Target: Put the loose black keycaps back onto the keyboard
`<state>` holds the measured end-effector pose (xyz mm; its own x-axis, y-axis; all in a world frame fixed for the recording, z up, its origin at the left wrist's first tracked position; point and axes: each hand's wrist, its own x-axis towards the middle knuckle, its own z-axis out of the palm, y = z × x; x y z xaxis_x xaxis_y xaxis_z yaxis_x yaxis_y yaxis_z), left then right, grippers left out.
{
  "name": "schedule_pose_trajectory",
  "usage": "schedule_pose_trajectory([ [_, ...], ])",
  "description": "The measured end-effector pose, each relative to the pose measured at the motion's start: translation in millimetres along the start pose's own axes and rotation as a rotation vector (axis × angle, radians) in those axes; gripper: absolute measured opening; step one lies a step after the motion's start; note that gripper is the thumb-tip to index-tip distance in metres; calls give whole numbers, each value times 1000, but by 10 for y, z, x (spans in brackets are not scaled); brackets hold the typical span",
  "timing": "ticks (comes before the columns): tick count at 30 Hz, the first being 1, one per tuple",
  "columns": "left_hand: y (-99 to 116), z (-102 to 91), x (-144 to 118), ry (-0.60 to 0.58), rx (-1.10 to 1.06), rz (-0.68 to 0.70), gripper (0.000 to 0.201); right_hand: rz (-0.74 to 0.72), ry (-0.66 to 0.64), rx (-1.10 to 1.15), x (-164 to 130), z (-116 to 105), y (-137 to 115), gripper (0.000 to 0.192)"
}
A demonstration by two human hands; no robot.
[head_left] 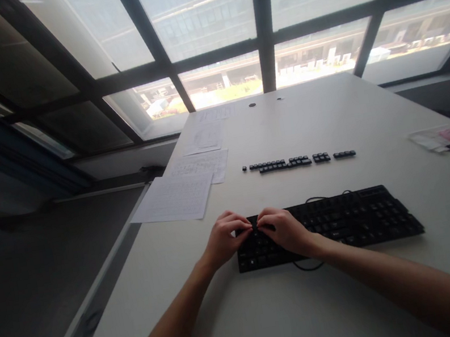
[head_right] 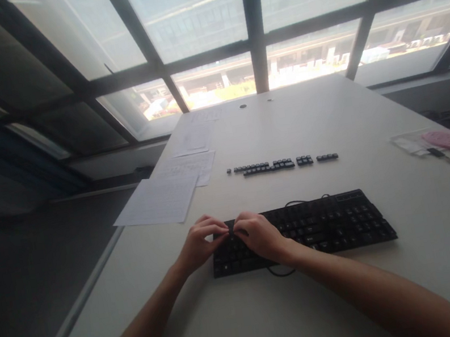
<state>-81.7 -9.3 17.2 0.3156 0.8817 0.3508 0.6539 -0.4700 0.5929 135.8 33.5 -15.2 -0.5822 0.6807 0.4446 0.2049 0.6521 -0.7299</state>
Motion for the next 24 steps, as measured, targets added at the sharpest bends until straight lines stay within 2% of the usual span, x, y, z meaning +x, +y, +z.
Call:
schedule_pose_trajectory([
  [8,92,-16,5,-85,173,47,16,-83,-79,-214,1,-16,-107,18],
  [14,147,47,30,-52,193,68,23,-54,-111,-277,5,-20,-165,17],
  [24,34,76,23,-15,203,62,28,-64,-123,-289,10,-29,-143,20],
])
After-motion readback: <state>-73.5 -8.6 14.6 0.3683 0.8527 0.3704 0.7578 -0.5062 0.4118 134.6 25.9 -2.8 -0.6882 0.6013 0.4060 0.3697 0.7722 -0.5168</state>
